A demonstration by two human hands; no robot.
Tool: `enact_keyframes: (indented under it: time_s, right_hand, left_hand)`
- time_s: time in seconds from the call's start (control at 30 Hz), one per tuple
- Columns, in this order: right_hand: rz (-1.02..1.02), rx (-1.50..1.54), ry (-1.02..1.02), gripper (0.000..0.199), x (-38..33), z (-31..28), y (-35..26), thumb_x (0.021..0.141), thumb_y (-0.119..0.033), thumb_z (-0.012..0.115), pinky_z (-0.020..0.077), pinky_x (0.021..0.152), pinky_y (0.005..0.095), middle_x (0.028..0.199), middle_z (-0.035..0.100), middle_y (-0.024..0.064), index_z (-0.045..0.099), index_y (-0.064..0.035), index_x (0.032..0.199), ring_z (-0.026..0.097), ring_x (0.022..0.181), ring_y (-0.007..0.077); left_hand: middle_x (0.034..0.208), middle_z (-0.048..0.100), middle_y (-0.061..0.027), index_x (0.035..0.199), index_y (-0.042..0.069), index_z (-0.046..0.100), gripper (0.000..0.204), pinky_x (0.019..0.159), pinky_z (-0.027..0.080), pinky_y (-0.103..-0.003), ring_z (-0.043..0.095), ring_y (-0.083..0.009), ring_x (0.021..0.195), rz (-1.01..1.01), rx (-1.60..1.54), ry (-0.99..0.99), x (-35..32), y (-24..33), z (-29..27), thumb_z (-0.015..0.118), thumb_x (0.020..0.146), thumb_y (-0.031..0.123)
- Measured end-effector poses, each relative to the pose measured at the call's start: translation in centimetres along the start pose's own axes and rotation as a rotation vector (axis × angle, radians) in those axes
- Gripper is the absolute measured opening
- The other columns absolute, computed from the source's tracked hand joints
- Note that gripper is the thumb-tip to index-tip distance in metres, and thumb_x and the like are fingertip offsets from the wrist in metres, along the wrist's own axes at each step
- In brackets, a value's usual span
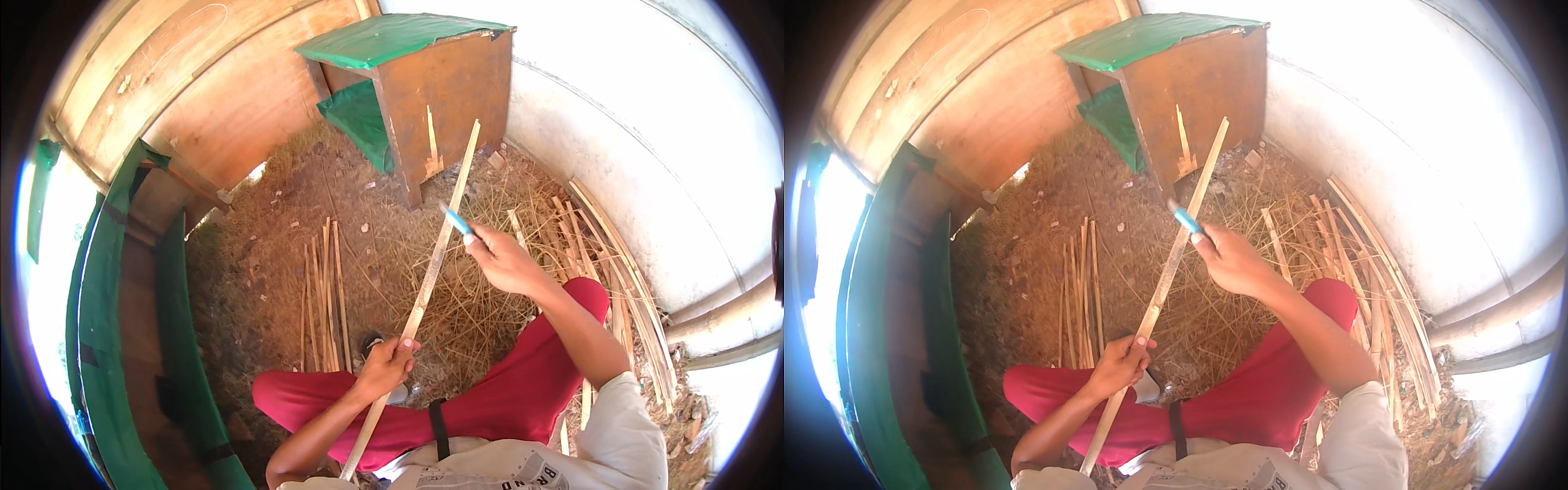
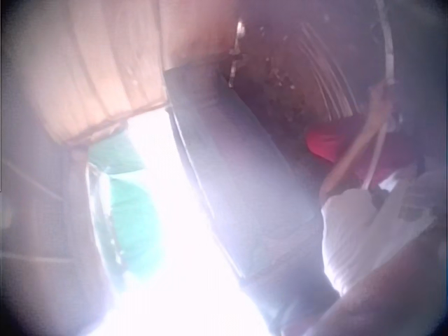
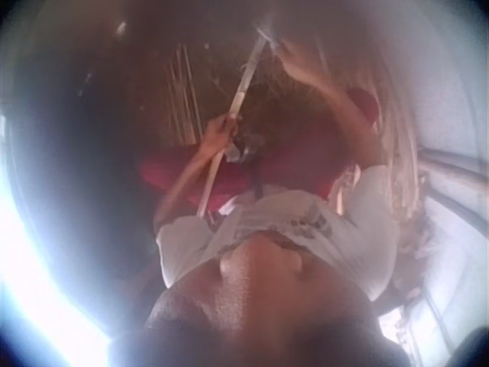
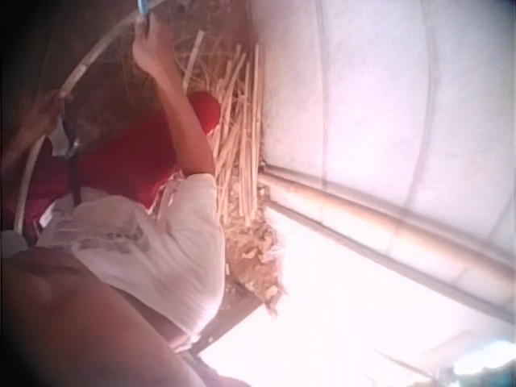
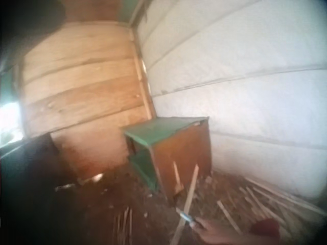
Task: The person sits on the ground and uses a utility knife to shave thin strips from a long bamboo rod. They repeatedly scrape the blade along the rod to remove material and create thin slivers, which fall onto the ground.
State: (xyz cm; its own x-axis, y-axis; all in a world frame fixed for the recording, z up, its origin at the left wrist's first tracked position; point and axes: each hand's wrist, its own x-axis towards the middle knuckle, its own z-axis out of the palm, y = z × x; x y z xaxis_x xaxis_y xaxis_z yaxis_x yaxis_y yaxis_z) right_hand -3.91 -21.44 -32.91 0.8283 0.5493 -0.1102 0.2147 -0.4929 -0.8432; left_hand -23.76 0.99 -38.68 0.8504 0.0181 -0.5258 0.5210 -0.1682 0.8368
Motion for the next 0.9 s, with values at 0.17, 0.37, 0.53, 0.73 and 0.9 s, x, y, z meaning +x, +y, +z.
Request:
enact_keyframes:
  time_s: [0.17, 0.37, 0.53, 0.73, 0.9]
  right_hand:
    - [-0.346, -0.238, -0.016, 0.035, 0.1, 4.4, 4.1, 0.105, -0.025, 0.05, 0.0406, 0.039, 0.0311, 0.058, 0.056, 0.0072, 0.068, 0.0016, 0.092, 0.044, 0.04, 0.0145]
    - [-0.402, -0.303, 0.1, 0.041, -1.0, 9.5, 5.7, 0.099, -0.035, 0.057, 0.0527, 0.053, 0.0473, 0.067, 0.066, 0.018, 0.068, 0.0, 0.082, 0.066, 0.058, 0.0379]
    - [-0.431, -0.396, 0.076, 0.039, -1.5, 9.7, 4.8, 0.097, -0.039, 0.06, 0.0521, 0.05, 0.0456, 0.068, 0.067, 0.0164, 0.072, -0.003, 0.089, 0.065, 0.056, 0.0348]
    - [-0.379, -0.412, 0.107, 0.043, -1.6, 9.6, 5.4, 0.095, -0.046, 0.059, 0.0517, 0.047, 0.0445, 0.064, 0.068, 0.0136, 0.076, -0.0081, 0.088, 0.066, 0.054, 0.0324]
    - [-0.421, -0.489, 0.188, 0.046, -0.7, 9.5, 6.7, 0.095, -0.05, 0.059, 0.0469, 0.041, 0.0396, 0.062, 0.067, 0.0129, 0.079, -0.0084, 0.097, 0.063, 0.046, 0.0271]
  left_hand:
    - [0.065, 0.049, 0.0006, 0.108, -0.001, 0.058, 0.041, 0.041, 0.035, -0.026, 0.043, -0.006, 0.046, -0.027, -0.066, -0.043, 0.2, -0.2, -0.2, 0.042, 0.109, 0.037]
    - [0.064, 0.049, -0.0001, 0.103, -0.001, 0.058, 0.042, 0.043, 0.037, -0.027, 0.044, -0.0068, 0.047, -0.018, -0.046, -0.009, 0.5, -1.1, -0.6, 0.04, 0.109, 0.036]
    - [0.066, 0.06, -0.0101, 0.1, -0.002, 0.06, 0.041, 0.054, 0.047, -0.038, 0.059, -0.0204, 0.055, 0.106, 0.286, 0.147, 0.9, -3.0, -0.9, 0.044, 0.108, 0.034]
    - [0.071, 0.063, -0.0218, 0.098, -0.004, 0.059, 0.036, 0.061, 0.05, -0.046, 0.066, -0.0383, 0.066, 0.209, 0.439, 0.231, 0.2, -2.6, 0.2, 0.048, 0.106, 0.03]
    - [0.069, 0.062, -0.0232, 0.092, -0.004, 0.056, 0.037, 0.06, 0.049, -0.047, 0.065, -0.0416, 0.066, 0.182, 0.471, 0.211, -0.2, -2.5, 0.3, 0.05, 0.105, 0.029]
